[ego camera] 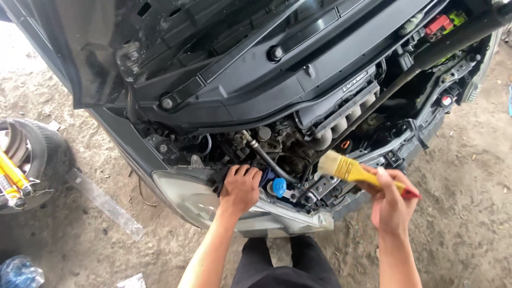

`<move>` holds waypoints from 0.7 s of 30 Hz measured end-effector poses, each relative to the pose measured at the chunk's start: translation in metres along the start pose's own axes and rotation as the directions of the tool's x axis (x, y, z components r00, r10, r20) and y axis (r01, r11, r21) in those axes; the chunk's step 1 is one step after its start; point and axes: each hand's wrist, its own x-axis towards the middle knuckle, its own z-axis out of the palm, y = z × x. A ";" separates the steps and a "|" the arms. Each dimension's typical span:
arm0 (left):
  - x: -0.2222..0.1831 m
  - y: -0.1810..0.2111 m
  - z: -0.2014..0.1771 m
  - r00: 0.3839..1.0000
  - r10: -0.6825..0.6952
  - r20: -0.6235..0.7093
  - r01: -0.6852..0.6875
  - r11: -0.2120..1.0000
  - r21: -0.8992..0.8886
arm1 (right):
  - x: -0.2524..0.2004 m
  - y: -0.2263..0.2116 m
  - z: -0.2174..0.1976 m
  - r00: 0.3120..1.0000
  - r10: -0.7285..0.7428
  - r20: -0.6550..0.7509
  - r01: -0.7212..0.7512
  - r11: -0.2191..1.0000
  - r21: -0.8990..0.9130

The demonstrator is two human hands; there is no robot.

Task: The person cleans the engine bay of a car with the hood open. They use a brush to sweep dust and debris from various components, including the engine cover, battery, and surrounding areas, while holding a blue cloth to catch the dirt.

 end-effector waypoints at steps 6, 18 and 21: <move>-0.008 -0.007 0.042 0.989 0.009 -0.146 -0.006 1.000 0.018 | 0.070 0.038 0.051 0.999 -0.037 -0.003 0.037 0.998 -0.055; -0.007 0.072 -0.007 0.842 -0.540 -0.013 0.526 0.814 0.247 | 0.101 0.058 0.105 0.423 0.148 0.894 0.475 0.804 -0.358; -0.005 0.077 -0.009 0.819 -0.574 -0.020 0.566 0.801 0.195 | 0.110 0.062 0.110 0.407 0.202 0.891 0.386 0.846 -0.368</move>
